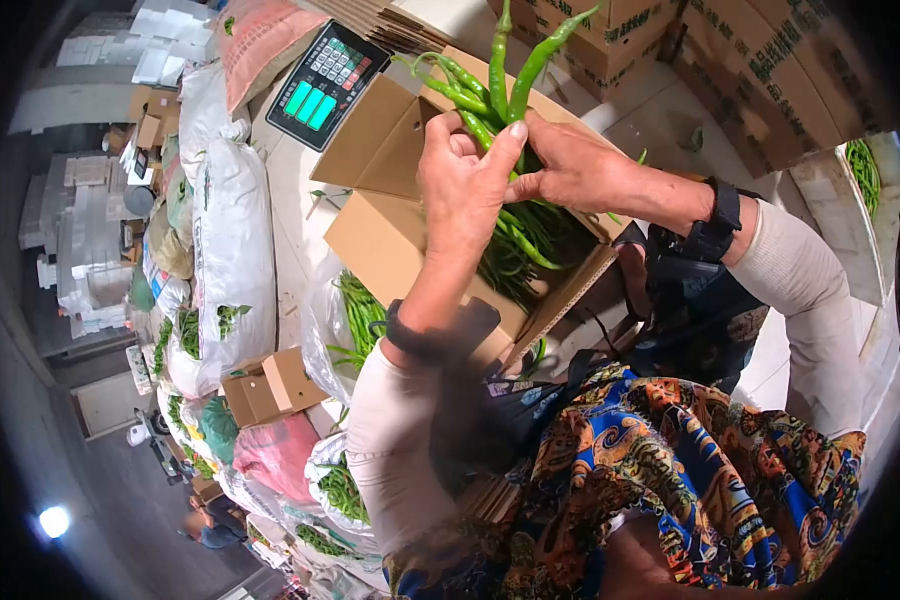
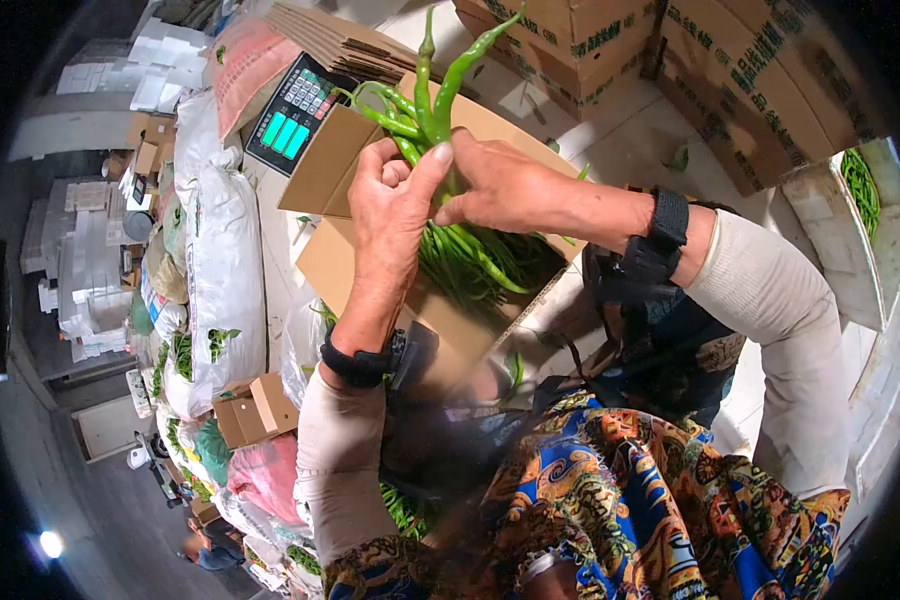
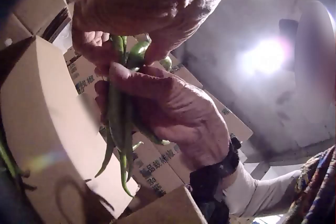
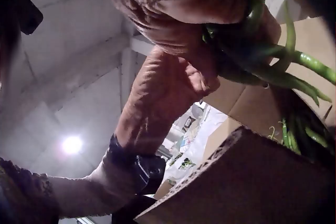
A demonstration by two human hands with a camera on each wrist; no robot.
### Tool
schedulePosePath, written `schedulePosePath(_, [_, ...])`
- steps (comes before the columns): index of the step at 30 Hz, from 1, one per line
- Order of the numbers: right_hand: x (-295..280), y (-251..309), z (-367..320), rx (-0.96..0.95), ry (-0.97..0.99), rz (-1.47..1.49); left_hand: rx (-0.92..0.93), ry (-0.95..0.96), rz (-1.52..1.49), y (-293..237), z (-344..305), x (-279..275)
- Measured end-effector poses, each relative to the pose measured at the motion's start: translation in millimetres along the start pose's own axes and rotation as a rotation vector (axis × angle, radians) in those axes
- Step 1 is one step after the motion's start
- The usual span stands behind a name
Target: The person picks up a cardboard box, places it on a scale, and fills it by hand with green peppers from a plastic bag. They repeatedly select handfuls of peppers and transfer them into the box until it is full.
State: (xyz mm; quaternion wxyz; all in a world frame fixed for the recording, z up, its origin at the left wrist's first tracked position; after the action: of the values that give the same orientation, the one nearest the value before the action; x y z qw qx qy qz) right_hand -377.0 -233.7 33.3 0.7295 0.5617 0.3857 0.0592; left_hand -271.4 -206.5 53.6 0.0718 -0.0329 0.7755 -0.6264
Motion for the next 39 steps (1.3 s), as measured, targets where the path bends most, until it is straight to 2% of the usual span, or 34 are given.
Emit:
schedulePosePath(2, [0.8,6.2,0.0,0.017,0.041,-0.040,0.011,-0.045,0.100,3.3,2.5,-1.5])
schedulePosePath(4, [0.9,6.0,-1.7,0.116,0.121,-0.051,0.040,-0.063,0.091,3.8,2.3,-1.2])
schedulePosePath(5, [2.7,0.4,-1.4,0.117,0.120,-0.049,0.070,-0.079,0.081,2.9,2.2,-2.1])
schedulePosePath(7, [-3.8,5.5,1.9,-0.067,0.003,-0.140,0.055,-0.063,0.004,6.4,4.8,-2.4])
schedulePosePath(10, [3.5,2.7,4.4,0.015,0.040,-0.268,-0.013,-0.079,-0.090,8.8,4.0,-2.1])
schedulePosePath(12, [5.1,4.2,3.5,0.007,0.007,-0.263,-0.070,-0.108,-0.106,13.6,3.3,-2.7])
schedulePosePath(14, [4.6,4.7,3.7,-0.003,-0.024,-0.257,0.003,-0.105,-0.071,12.3,5.0,-4.0])
schedulePosePath(17, [8.7,-10.1,8.1,0.052,0.077,-0.176,-0.020,-0.023,-0.052,20.3,7.3,-7.8])
schedulePosePath(19, [28.3,-18.8,6.6,0.231,0.309,0.696,-0.060,0.047,-0.091,30.0,11.2,-14.8])
schedulePosePath(20, [24.2,-20.5,2.3,0.312,0.294,0.837,-0.100,0.117,-0.129,35.2,12.5,-14.8])
schedulePosePath(23, [20.7,-18.0,3.9,0.276,0.363,0.863,-0.117,0.175,-0.092,36.1,13.6,-20.6])
schedulePosePath(25, [15.5,-25.8,2.4,0.350,0.321,0.805,-0.155,0.174,-0.092,33.6,11.9,-24.2])
schedulePosePath(27, [15.7,-30.8,3.9,0.419,0.389,0.818,-0.164,0.233,-0.127,29.4,10.8,-25.3])
schedulePosePath(29, [12.3,-27.5,5.9,0.368,0.399,0.843,-0.161,0.250,-0.136,27.8,13.0,-32.2])
schedulePosePath(31, [-5.1,-30.8,7.4,0.369,0.211,0.767,-0.178,0.333,-0.161,24.2,12.3,-36.1])
schedulePosePath(32, [-15.1,-21.3,0.5,0.406,0.206,0.649,-0.183,0.340,-0.147,21.9,10.3,-39.7])
schedulePosePath(33, [-13.6,-24.2,-0.2,0.406,0.209,0.651,-0.185,0.337,-0.146,20.3,9.6,-41.5])
schedulePosePath(35, [-22.1,-31.4,0.3,0.339,0.165,0.217,-0.128,0.317,-0.156,13.8,9.1,-45.3])
schedulePosePath(37, [-29.3,-27.6,-0.5,0.333,0.149,0.185,-0.107,0.280,-0.136,9.1,6.5,-46.7])
schedulePosePath(39, [-39.5,-19.4,-0.4,0.323,0.116,0.112,-0.054,0.116,0.037,-2.8,2.5,-54.9])
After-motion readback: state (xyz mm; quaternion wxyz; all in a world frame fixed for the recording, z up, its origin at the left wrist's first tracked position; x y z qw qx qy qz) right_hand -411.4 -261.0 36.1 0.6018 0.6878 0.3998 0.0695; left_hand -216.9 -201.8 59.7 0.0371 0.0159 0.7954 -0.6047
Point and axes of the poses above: each hand's wrist, its own z-axis towards the middle knuckle, its own x-axis out of the palm, y = z × x, the point moved 8 cm from there along z, towards the middle knuckle, and after that the axes turned 4 degrees about -x, right-handed, at the moved point
